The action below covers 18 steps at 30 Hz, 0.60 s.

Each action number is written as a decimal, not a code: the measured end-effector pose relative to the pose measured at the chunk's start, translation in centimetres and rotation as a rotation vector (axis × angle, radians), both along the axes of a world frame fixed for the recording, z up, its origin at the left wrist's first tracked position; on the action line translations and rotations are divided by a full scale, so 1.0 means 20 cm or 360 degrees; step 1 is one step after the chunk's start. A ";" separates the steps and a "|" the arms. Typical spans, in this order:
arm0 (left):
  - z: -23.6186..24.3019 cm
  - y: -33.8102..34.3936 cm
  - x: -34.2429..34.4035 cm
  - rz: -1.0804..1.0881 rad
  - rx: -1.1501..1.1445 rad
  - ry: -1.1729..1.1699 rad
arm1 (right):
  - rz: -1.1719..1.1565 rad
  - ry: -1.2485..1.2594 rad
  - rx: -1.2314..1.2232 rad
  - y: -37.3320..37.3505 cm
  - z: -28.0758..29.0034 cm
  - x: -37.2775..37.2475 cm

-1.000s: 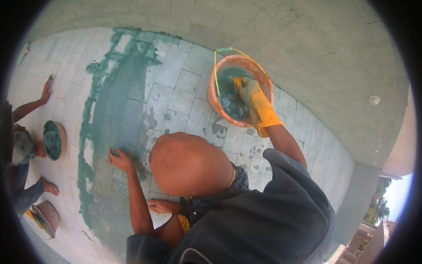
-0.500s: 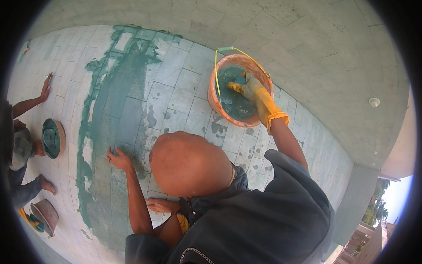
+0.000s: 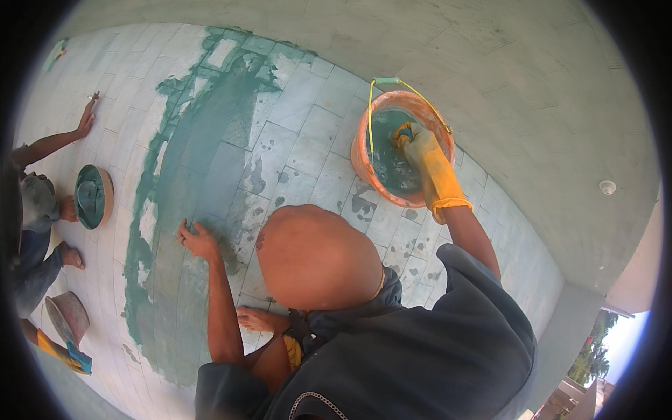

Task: The person applies grout to the gaps between tiles and wipes away the excess residue using a sponge and water from a bucket.

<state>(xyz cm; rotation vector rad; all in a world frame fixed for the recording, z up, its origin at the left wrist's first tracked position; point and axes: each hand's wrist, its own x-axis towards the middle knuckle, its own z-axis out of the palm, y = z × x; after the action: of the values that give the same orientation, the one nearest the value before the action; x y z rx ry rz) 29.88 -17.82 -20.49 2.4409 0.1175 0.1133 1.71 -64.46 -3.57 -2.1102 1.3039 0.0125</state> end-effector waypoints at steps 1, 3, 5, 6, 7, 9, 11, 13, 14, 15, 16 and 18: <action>0.01 0.00 0.00 0.0002 0.0010 0.0007 | 0.0032 0.0025 -0.0114 0.01 0.00 0.00; 0.02 -0.01 0.00 0.0003 0.0027 0.0030 | 0.0115 0.0061 -0.0351 0.02 -0.01 0.02; 0.04 -0.03 -0.02 0.0022 0.0128 0.0063 | 0.0154 0.0075 -0.0500 0.01 -0.01 0.03; 0.04 -0.05 -0.02 0.0027 0.0178 0.0081 | 0.0144 0.0108 -0.0521 0.01 -0.01 0.03; 0.04 -0.05 -0.02 0.0005 0.0142 0.0041 | 0.0123 0.0126 -0.0508 0.02 0.01 0.03; 0.03 0.00 0.00 -0.0026 0.0080 -0.0041 | -0.0028 0.0276 -0.0185 0.08 0.10 0.14; 0.02 0.04 0.02 -0.0016 0.0024 -0.0029 | -0.0076 0.0348 -0.0115 0.09 0.12 0.17; 0.01 -0.02 -0.01 -0.0017 -0.0015 0.0007 | -0.0019 0.0346 -0.0296 0.03 0.04 0.11; 0.02 -0.03 -0.02 -0.0013 -0.0001 0.0026 | 0.0019 0.0365 -0.0334 0.00 -0.01 0.07; 0.03 -0.05 -0.03 -0.0010 0.0009 0.0045 | 0.0058 0.0385 -0.0375 -0.04 -0.04 0.03; 0.04 -0.08 -0.03 -0.0032 0.0023 0.0034 | 0.0096 0.0406 -0.0417 -0.08 -0.06 -0.01; 0.05 -0.05 0.00 -0.0058 0.0092 -0.0008 | -0.0163 0.0353 -0.0243 -0.02 -0.01 0.06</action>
<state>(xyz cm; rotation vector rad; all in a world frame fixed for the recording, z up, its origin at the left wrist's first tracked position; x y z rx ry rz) 29.82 -18.92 -19.45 2.4988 0.0683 0.1080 2.88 -64.86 -3.74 -2.2164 1.5874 0.1093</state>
